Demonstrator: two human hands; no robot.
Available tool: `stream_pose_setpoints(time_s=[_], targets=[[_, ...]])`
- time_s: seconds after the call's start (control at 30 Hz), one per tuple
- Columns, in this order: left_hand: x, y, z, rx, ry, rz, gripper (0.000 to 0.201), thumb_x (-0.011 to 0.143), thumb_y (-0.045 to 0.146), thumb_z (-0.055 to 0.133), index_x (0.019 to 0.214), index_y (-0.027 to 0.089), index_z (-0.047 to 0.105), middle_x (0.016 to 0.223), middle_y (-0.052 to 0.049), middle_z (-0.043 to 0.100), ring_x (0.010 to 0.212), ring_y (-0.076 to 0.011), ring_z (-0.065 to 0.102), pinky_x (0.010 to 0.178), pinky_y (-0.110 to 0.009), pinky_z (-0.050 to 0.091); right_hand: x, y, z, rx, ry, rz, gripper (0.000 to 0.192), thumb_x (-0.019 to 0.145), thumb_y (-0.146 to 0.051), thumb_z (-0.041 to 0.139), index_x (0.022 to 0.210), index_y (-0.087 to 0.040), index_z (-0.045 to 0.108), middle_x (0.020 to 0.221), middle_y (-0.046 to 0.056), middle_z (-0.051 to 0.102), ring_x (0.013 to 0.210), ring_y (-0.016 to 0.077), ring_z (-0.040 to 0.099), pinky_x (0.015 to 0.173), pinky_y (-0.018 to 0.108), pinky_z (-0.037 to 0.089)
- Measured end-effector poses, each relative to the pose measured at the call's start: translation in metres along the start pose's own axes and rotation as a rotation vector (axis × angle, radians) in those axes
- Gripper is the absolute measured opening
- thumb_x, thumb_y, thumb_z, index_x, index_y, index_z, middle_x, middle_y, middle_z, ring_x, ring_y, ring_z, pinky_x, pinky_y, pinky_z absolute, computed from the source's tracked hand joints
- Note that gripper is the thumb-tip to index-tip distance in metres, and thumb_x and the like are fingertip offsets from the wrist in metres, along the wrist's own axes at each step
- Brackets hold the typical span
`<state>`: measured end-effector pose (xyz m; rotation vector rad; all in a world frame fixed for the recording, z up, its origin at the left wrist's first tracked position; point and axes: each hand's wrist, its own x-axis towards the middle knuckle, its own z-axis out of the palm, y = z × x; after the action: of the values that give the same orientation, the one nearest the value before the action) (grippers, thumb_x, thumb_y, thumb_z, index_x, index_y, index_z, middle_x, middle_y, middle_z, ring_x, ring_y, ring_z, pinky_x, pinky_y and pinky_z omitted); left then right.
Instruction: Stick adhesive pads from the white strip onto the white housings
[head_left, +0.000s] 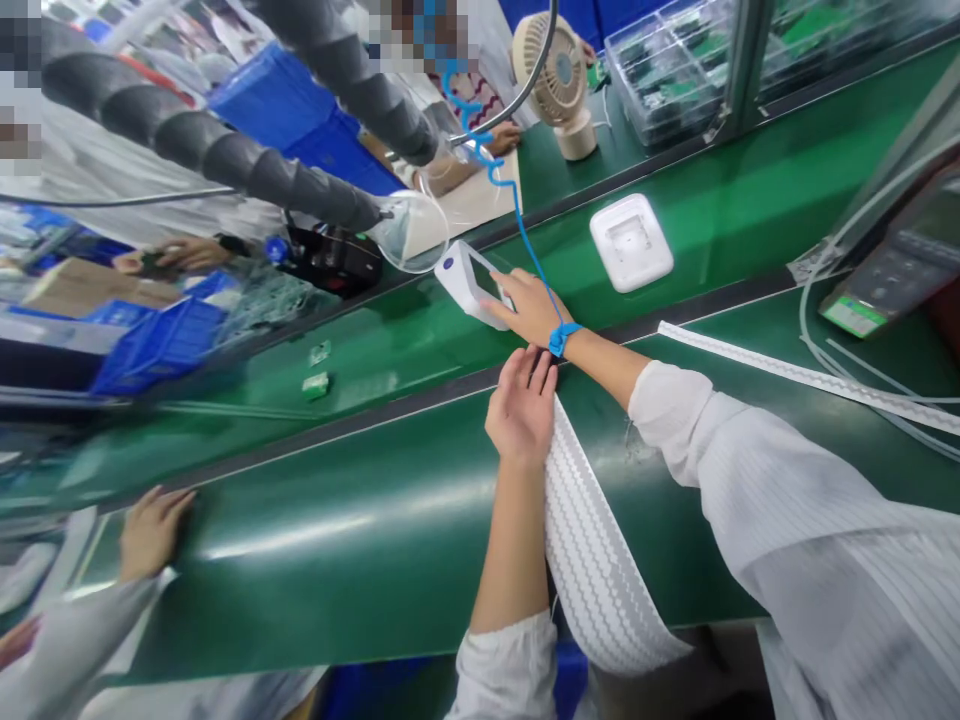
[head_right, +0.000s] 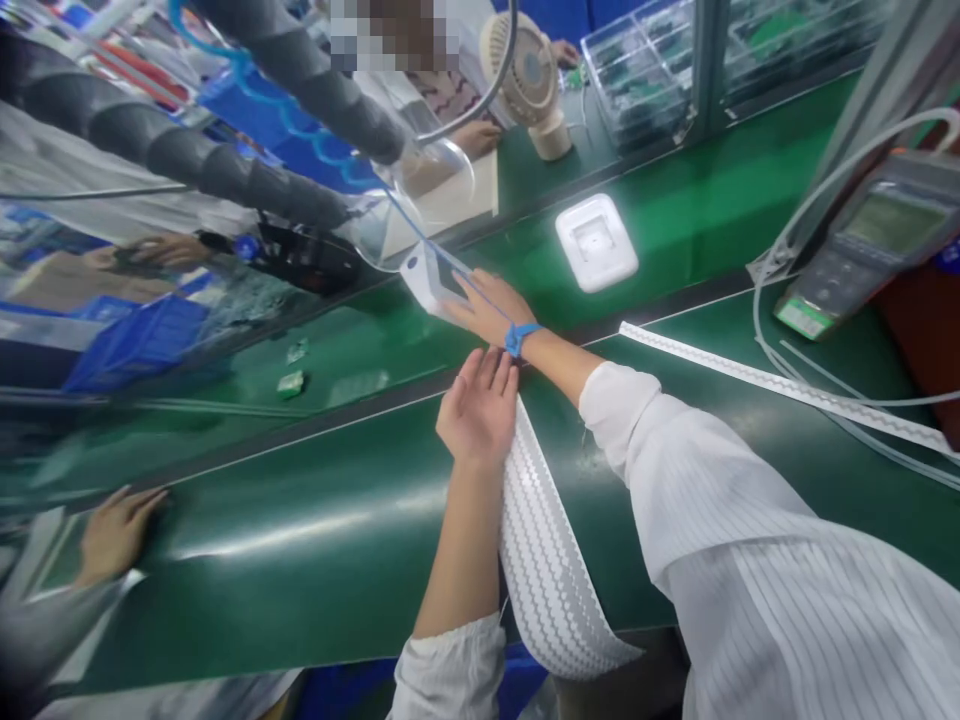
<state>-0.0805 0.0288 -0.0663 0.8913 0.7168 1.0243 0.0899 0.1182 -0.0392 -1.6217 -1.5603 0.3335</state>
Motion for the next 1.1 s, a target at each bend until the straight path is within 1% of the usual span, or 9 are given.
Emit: stream_pose_setpoints(time_s=[0.07, 0.13, 0.23, 0.33, 0.47, 0.63, 0.73, 0.9, 1.1], targets=[[0.0, -0.004, 0.002, 0.075, -0.014, 0.066, 0.045, 0.091, 0.057, 0.088, 0.126, 0.029, 0.084, 0.151, -0.01, 0.079, 0.137, -0.0282, 0.077, 0.118, -0.041, 0.063, -0.004, 0.007, -0.022, -0.091, 0.127, 0.066, 0.052, 0.121, -0.036, 0.058, 0.169, -0.016, 0.059, 0.157, 0.019, 0.067, 0.152, 0.0357, 0.059, 0.133, 0.052, 0.045], [0.0, -0.007, 0.006, 0.134, -0.02, 0.14, 0.047, 0.092, 0.061, 0.086, 0.126, 0.029, 0.083, 0.148, -0.011, 0.08, 0.127, -0.0261, 0.079, 0.108, -0.037, 0.066, -0.01, 0.019, -0.047, -0.21, 0.245, 0.219, 0.061, 0.119, -0.034, 0.061, 0.175, -0.013, 0.049, 0.176, 0.024, 0.049, 0.169, 0.0443, 0.038, 0.138, 0.066, 0.035], [0.0, -0.01, 0.013, 0.207, 0.029, 0.247, 0.043, 0.094, 0.062, 0.082, 0.119, 0.026, 0.083, 0.135, -0.011, 0.083, 0.112, -0.0227, 0.08, 0.094, -0.032, 0.066, -0.022, 0.043, -0.073, -0.339, 0.242, 0.459, 0.095, 0.115, -0.053, 0.071, 0.183, -0.005, 0.025, 0.188, 0.037, 0.016, 0.177, 0.0586, 0.013, 0.135, 0.08, 0.026], [0.003, -0.013, 0.016, 0.288, 0.115, 0.326, 0.039, 0.099, 0.06, 0.075, 0.111, 0.024, 0.081, 0.123, -0.011, 0.084, 0.099, -0.0197, 0.079, 0.085, -0.029, 0.064, -0.027, 0.068, -0.08, -0.431, 0.182, 0.565, 0.11, 0.107, -0.057, 0.08, 0.185, -0.01, 0.02, 0.191, 0.035, 0.009, 0.176, 0.0598, 0.016, 0.134, 0.08, 0.023], [0.006, -0.016, 0.015, 0.339, 0.141, 0.353, 0.038, 0.103, 0.059, 0.068, 0.11, 0.023, 0.08, 0.119, -0.011, 0.083, 0.094, -0.0184, 0.077, 0.082, -0.028, 0.063, -0.02, 0.089, -0.077, -0.427, 0.161, 0.612, 0.129, 0.09, -0.06, 0.092, 0.188, -0.021, 0.016, 0.19, 0.03, 0.021, 0.165, 0.0594, 0.033, 0.126, 0.087, 0.032], [0.009, -0.02, 0.016, 0.375, 0.075, 0.345, 0.043, 0.108, 0.063, 0.063, 0.112, 0.024, 0.081, 0.122, -0.012, 0.082, 0.096, -0.0189, 0.078, 0.082, -0.028, 0.063, -0.031, 0.078, -0.08, -0.436, 0.142, 0.495, 0.125, 0.097, -0.066, 0.08, 0.188, -0.025, 0.004, 0.184, 0.033, 0.02, 0.158, 0.0595, 0.041, 0.122, 0.085, 0.034], [0.012, -0.021, 0.018, 0.39, 0.077, 0.341, 0.046, 0.108, 0.067, 0.065, 0.114, 0.025, 0.081, 0.124, -0.012, 0.083, 0.096, -0.0195, 0.078, 0.081, -0.029, 0.063, -0.07, 0.05, -0.084, -0.449, 0.111, 0.36, 0.122, 0.098, -0.065, 0.077, 0.188, -0.026, 0.005, 0.18, 0.031, 0.026, 0.152, 0.0578, 0.046, 0.121, 0.081, 0.039], [0.016, -0.023, 0.02, 0.413, 0.05, 0.394, 0.047, 0.108, 0.07, 0.069, 0.126, 0.029, 0.082, 0.14, -0.012, 0.082, 0.106, -0.0227, 0.078, 0.084, -0.032, 0.064, -0.168, 0.002, -0.103, -0.509, -0.052, 0.234, 0.119, 0.095, -0.061, 0.081, 0.188, -0.026, 0.015, 0.179, 0.029, 0.032, 0.147, 0.0585, 0.05, 0.12, 0.077, 0.041], [0.027, -0.03, 0.02, 0.472, 0.0, 0.397, 0.047, 0.109, 0.07, 0.068, 0.127, 0.03, 0.083, 0.137, -0.011, 0.084, 0.108, -0.0257, 0.079, 0.084, -0.034, 0.063, -0.262, -0.013, -0.143, -0.542, -0.166, 0.121, 0.12, 0.092, -0.063, 0.085, 0.188, -0.026, 0.023, 0.179, 0.03, 0.035, 0.149, 0.0599, 0.049, 0.114, 0.074, 0.045]])
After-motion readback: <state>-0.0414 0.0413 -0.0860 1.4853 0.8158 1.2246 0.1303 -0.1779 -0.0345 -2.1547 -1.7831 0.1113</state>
